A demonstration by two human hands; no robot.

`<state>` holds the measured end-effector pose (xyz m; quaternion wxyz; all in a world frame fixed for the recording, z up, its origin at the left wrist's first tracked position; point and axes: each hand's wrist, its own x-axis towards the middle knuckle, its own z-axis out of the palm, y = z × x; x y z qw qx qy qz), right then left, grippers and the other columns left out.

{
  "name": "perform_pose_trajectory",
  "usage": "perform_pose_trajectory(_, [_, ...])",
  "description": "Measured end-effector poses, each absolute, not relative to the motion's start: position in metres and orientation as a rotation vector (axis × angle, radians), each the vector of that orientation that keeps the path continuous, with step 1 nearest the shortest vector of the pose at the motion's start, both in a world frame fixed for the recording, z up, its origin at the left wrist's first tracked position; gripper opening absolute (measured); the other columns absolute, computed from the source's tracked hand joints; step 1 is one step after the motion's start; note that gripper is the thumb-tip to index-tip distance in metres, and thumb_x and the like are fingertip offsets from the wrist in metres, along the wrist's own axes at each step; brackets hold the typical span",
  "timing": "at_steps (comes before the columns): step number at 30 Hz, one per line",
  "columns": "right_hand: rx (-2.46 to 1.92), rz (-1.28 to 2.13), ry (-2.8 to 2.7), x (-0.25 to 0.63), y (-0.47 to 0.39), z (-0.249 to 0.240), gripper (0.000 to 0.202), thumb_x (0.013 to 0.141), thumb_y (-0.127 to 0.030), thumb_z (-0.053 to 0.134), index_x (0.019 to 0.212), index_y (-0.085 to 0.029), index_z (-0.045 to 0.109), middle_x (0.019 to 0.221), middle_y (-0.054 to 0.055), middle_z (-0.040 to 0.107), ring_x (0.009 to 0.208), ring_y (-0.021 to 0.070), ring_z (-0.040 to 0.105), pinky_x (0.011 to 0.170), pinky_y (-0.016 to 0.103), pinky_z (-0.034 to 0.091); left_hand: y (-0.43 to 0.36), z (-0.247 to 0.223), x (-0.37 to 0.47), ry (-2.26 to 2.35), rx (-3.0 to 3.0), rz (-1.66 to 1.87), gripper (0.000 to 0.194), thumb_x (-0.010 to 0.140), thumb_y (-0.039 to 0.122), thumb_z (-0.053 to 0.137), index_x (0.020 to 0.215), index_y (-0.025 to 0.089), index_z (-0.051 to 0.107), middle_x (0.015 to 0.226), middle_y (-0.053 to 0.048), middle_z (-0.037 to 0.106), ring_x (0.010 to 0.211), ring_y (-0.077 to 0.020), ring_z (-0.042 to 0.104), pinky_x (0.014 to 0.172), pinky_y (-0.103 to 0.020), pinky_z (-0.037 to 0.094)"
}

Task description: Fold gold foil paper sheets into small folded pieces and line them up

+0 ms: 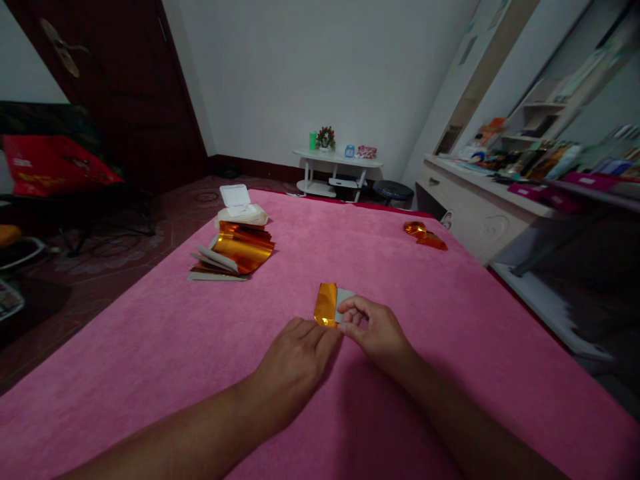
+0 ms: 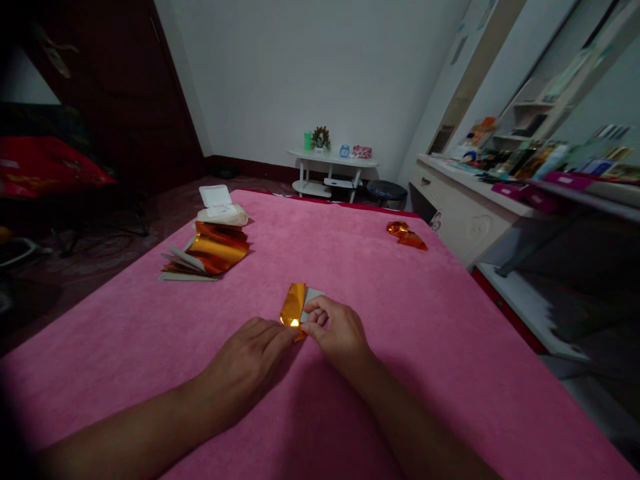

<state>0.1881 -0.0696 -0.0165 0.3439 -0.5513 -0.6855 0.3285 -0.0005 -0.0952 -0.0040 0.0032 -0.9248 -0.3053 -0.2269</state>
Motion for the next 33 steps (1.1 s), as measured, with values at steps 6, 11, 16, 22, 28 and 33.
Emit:
perform_pose_trajectory(6, [-1.433,0.815,-1.722,0.188,-0.072,-0.022,0.018,0.071,-0.017,0.062,0.088,-0.02,0.063,0.069,-0.003,0.059,0.062,0.0115,0.056,0.061,0.023,0.048,-0.096,-0.004,0.0,-0.939,-2.877,-0.713,0.02,0.092,0.015,0.045,0.105,0.014,0.059,0.087,-0.008,0.066,0.08,-0.0214,0.061,0.069,-0.037,0.049])
perform_pose_trajectory(11, [-1.465,0.755,-1.755,0.187,-0.073,-0.021,0.017,0.071,-0.015,0.061,0.088,-0.021,0.062,0.069,-0.003,0.06,0.063,0.0117,0.057,0.062,0.023,0.047,-0.095,-0.006,0.001,-0.965,-2.858,-0.71,0.018,0.092,0.015,0.045,0.097,0.015,0.062,0.084,-0.005,0.065,0.076,-0.0201,0.059,0.066,-0.036,0.046])
perform_pose_trajectory(16, [-1.443,0.636,-1.88,0.185,-0.077,-0.014,0.01,0.075,-0.013,0.058,0.08,-0.021,0.062,0.072,-0.002,0.058,0.065,0.0121,0.055,0.062,0.024,0.044,-0.093,-0.002,0.004,-0.987,-2.844,-0.563,0.013,0.09,0.017,0.05,0.09,0.016,0.063,0.081,-0.004,0.063,0.076,-0.0201,0.056,0.065,-0.035,0.041])
perform_pose_trajectory(22, [-1.457,0.564,-1.913,0.192,-0.081,-0.006,0.009,0.071,-0.013,0.064,0.067,-0.02,0.06,0.077,0.0,0.053,0.072,0.0139,0.054,0.067,0.026,0.044,-0.095,-0.002,0.004,-0.992,-2.833,-0.576,0.013,0.091,0.016,0.05,0.091,0.016,0.063,0.082,-0.004,0.061,0.077,-0.0194,0.054,0.068,-0.036,0.039])
perform_pose_trajectory(28, [-1.495,0.544,-1.938,0.195,-0.081,-0.007,0.009,0.073,-0.012,0.063,0.071,-0.019,0.058,0.077,0.0,0.052,0.074,0.0146,0.053,0.068,0.027,0.041,-0.096,-0.008,0.006,-0.977,-2.846,-0.635,0.017,0.093,0.013,0.044,0.094,0.014,0.061,0.09,-0.005,0.061,0.084,-0.0195,0.055,0.073,-0.036,0.042])
perform_pose_trajectory(33, [-1.521,0.512,-1.97,0.193,-0.081,-0.009,0.008,0.074,-0.013,0.062,0.071,-0.02,0.058,0.079,0.0,0.052,0.075,0.0147,0.053,0.067,0.027,0.04,-0.097,-0.011,0.006,-0.949,-2.874,-0.696,0.02,0.093,0.012,0.043,0.102,0.013,0.061,0.093,-0.006,0.063,0.083,-0.019,0.056,0.074,-0.036,0.048])
